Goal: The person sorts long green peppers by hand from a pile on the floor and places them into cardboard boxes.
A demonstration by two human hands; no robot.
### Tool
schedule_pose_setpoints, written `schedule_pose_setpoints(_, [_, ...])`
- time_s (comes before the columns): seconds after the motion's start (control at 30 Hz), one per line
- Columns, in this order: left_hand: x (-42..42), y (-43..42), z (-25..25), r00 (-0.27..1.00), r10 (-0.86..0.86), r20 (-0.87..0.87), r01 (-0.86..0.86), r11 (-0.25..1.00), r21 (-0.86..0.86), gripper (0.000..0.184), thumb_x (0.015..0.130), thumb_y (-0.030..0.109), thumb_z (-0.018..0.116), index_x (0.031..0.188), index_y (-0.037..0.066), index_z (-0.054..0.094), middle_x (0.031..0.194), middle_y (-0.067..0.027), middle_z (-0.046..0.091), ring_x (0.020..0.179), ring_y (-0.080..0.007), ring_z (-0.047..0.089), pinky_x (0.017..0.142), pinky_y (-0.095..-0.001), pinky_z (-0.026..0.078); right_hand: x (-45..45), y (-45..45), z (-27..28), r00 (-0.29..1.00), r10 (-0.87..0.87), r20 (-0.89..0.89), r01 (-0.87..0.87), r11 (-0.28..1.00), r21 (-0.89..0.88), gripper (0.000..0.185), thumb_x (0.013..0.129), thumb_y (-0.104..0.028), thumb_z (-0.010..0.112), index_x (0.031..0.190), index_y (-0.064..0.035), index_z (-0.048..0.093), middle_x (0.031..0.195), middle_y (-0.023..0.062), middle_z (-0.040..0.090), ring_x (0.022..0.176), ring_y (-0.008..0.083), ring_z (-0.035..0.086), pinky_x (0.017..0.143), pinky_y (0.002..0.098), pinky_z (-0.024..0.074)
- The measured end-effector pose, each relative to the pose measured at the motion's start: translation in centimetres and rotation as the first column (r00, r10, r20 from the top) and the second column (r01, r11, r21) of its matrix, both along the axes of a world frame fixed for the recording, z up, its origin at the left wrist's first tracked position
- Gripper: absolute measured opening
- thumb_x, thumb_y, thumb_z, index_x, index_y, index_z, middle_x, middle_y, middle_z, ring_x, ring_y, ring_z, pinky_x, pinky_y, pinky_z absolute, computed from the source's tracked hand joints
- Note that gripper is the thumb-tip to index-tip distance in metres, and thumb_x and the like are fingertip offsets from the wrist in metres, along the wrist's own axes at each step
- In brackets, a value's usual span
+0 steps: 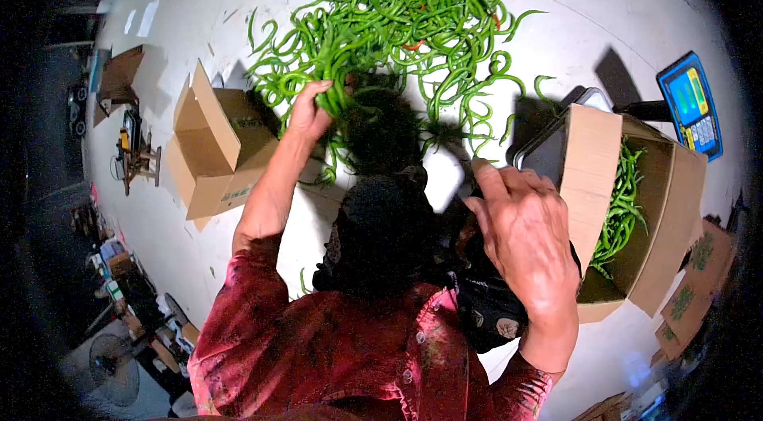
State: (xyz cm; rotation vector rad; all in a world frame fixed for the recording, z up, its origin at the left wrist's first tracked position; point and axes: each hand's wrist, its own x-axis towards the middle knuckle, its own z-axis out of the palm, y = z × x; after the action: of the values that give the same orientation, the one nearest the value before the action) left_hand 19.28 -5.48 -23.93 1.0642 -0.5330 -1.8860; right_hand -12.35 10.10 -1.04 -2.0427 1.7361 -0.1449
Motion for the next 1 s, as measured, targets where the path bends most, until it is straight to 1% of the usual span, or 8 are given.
schedule_pose_setpoints(0.1, [-1.5,-0.4,5.7,0.940,-0.179,-0.290,0.149,0.981,-0.122,0.061,0.080,0.020,0.061,0.134,-0.003,0.047,0.119,-0.0185,0.061,0.093,-0.0273,0.061,0.087,-0.0393,0.050,-0.5,0.3,-0.4,1.000,-0.013,0.016,0.013,1.000,-0.022,0.035,0.080,-0.011,0.070,0.113,-0.0009,0.059,0.088,0.0188,0.063,0.086,0.0379,0.060,0.076,0.0454,0.0475])
schedule_pose_setpoints(0.23, [-4.4,-1.7,10.2,0.900,-0.288,-0.327,0.214,0.946,-0.244,0.059,0.081,0.030,0.063,0.131,0.001,0.049,0.104,-0.0152,0.057,0.073,-0.0167,0.050,0.067,-0.0305,0.043,-1.0,0.3,-1.1,0.997,-0.043,0.059,0.047,0.996,-0.075,0.035,0.082,-0.012,0.069,0.113,-0.0002,0.058,0.090,0.0198,0.063,0.087,0.0393,0.060,0.077,0.0461,0.0473])
schedule_pose_setpoints(0.33, [-6.4,-2.3,13.0,0.774,-0.392,-0.497,0.277,0.916,-0.291,0.052,0.085,0.034,0.059,0.124,0.000,0.053,0.103,-0.0168,0.057,0.071,-0.0183,0.047,0.065,-0.0315,0.040,-1.4,0.1,-0.7,0.994,-0.077,0.072,0.081,0.995,-0.053,0.032,0.085,-0.016,0.067,0.111,0.0017,0.059,0.092,0.0209,0.064,0.087,0.0412,0.060,0.077,0.0465,0.0474])
schedule_pose_setpoints(0.5, [-10.0,-1.3,17.6,0.729,-0.447,-0.519,0.319,0.892,-0.321,0.052,0.084,0.033,0.061,0.126,0.002,0.053,0.105,-0.0186,0.058,0.074,-0.0209,0.051,0.069,-0.0349,0.043,-2.0,-0.4,-1.0,0.893,-0.095,0.439,0.177,0.973,-0.150,0.033,0.089,-0.024,0.065,0.110,0.0015,0.063,0.096,0.0182,0.065,0.088,0.0327,0.063,0.077,0.0388,0.0492])
schedule_pose_setpoints(0.6, [-12.0,-0.5,19.3,0.711,-0.500,-0.494,0.377,0.865,-0.333,0.051,0.086,0.033,0.061,0.123,0.000,0.054,0.106,-0.0204,0.062,0.082,-0.0250,0.058,0.075,-0.0383,0.048,-1.5,-0.8,0.8,0.724,-0.232,0.650,0.309,0.951,-0.005,0.035,0.092,-0.027,0.063,0.114,0.0001,0.063,0.096,0.0102,0.066,0.087,0.0184,0.061,0.078,0.0326,0.0485])
schedule_pose_setpoints(0.73, [-15.0,1.5,21.2,0.728,-0.599,-0.333,0.488,0.795,-0.361,0.046,0.088,0.032,0.061,0.117,-0.002,0.057,0.106,-0.0181,0.065,0.093,-0.0249,0.064,0.082,-0.0394,0.052,-2.0,-1.7,-0.7,0.312,-0.247,0.918,0.308,0.940,0.148,0.057,0.088,-0.042,0.067,0.122,0.0019,0.058,0.102,0.0027,0.061,0.094,0.0135,0.054,0.084,0.0283,0.0444])
schedule_pose_setpoints(0.87, [-18.9,4.1,21.4,0.793,-0.577,-0.195,0.528,0.811,-0.252,0.039,0.092,0.014,0.062,0.128,0.004,0.048,0.110,-0.0099,0.063,0.096,-0.0175,0.064,0.083,-0.0348,0.056,-1.3,-2.4,-1.3,-0.376,-0.338,0.863,0.382,0.792,0.477,0.048,0.084,-0.027,0.077,0.117,0.0030,0.060,0.110,0.0095,0.064,0.104,0.0134,0.058,0.094,0.0285,0.0432])
schedule_pose_setpoints(1.0, [-21.4,6.5,22.9,0.884,-0.461,0.076,0.459,0.825,-0.331,0.052,0.089,0.012,0.066,0.136,0.002,0.045,0.110,-0.0062,0.061,0.095,-0.0156,0.062,0.088,-0.0278,0.051,-3.3,-2.4,-1.4,-0.403,-0.259,0.878,0.242,0.895,0.376,0.043,0.085,-0.020,0.075,0.118,0.0021,0.058,0.107,0.0096,0.067,0.100,0.0138,0.062,0.091,0.0277,0.0479])
